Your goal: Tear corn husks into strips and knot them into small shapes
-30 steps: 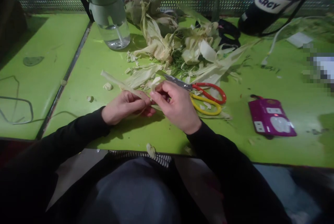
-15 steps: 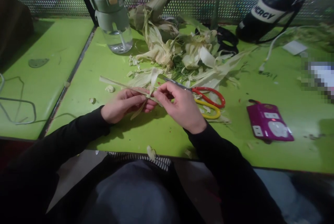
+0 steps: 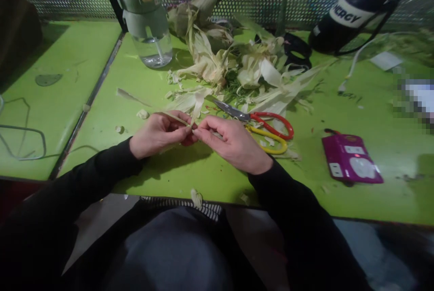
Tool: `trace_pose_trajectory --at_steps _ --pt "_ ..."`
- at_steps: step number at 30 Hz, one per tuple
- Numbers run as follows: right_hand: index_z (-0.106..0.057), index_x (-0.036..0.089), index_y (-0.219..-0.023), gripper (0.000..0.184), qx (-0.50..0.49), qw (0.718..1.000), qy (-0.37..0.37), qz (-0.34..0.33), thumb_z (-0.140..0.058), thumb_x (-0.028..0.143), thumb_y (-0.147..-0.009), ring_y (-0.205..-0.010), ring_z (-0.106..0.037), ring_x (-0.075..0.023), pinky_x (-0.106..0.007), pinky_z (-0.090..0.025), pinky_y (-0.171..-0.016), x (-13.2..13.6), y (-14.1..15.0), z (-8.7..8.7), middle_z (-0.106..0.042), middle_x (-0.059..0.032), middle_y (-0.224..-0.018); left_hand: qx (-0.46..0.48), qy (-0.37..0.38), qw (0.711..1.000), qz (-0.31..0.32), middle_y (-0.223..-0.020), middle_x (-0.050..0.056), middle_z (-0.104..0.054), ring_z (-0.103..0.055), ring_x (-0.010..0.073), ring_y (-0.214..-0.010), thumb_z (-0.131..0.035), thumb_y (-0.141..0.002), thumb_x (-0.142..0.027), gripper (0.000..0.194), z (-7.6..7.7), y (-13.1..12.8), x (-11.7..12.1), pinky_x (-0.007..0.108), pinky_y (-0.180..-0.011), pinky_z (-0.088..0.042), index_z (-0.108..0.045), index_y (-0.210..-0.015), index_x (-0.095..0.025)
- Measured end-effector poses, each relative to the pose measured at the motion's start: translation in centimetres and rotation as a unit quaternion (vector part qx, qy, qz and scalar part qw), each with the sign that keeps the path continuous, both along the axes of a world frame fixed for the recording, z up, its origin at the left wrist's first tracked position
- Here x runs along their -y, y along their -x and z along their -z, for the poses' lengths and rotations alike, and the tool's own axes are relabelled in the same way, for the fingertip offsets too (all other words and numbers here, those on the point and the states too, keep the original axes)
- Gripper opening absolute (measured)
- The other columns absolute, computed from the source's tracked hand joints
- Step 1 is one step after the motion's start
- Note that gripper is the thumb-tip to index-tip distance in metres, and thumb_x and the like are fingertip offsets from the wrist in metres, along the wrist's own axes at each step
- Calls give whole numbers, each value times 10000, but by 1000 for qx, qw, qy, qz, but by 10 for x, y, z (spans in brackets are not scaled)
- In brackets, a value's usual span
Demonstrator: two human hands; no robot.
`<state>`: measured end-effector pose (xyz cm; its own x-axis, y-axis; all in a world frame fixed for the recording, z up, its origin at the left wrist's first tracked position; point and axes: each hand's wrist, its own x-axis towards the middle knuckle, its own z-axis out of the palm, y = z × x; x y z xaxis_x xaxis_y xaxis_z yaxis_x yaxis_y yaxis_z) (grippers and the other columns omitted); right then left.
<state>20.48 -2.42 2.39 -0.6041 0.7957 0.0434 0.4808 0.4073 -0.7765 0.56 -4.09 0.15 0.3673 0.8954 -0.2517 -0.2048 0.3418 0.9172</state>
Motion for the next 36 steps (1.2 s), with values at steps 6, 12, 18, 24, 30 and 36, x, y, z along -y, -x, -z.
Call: trace_pose_trajectory --at_steps 6,12,18,24,30,36 --pt "-688 223 -898 188 -48 979 -190 57 -616 384 -964 -830 -625 -199 -350 -482 -743 -4 -1 7 -674 -38 -882 24 45 998 42 -829 109 -781 -741 155 -749 -586 -844 -131 100 -2 4 0 308 -796 -609 -672 -877 -91" --pt "-705 231 -930 96 -23 920 -386 62 -644 303 -949 -847 -604 -220 -388 -468 -768 1 3 12 -649 -48 -866 83 79 993 23 -1028 160 -786 -749 245 -989 -529 -856 -122 216 5 2 4 475 -1042 -527 -694 -992 -94" --pt "-641 188 -765 289 57 921 -384 40 -632 416 -941 -688 -564 -187 -340 -419 -655 10 13 26 -647 -42 -700 123 -10 991 -53 -1204 122 -753 -689 242 -1178 -634 -918 -234 244 6 -5 6 424 -1124 -471 -711 -1129 -137" --pt "-630 182 -734 282 43 945 -323 36 -515 231 -986 -675 -591 -174 -307 -432 -648 20 22 31 -677 -58 -719 102 -47 991 -78 -1252 113 -715 -649 250 -1236 -768 -845 -320 204 12 -9 7 344 -1086 -497 -795 -921 -132" --pt "-631 178 -742 272 47 946 -320 -17 -504 196 -982 -662 -586 -165 -300 -433 -652 20 22 32 -682 -45 -693 131 -35 986 -93 -1150 76 -718 -723 178 -1003 -770 -838 -247 130 14 -12 12 323 -987 -555 -778 -902 -135" --pt "-610 194 -733 281 42 948 -315 -25 -506 223 -993 -660 -590 -156 -289 -442 -639 21 23 31 -678 -29 -697 119 -3 988 -100 -1058 80 -755 -739 192 -972 -742 -841 -216 136 9 -12 11 330 -947 -555 -723 -945 -130"
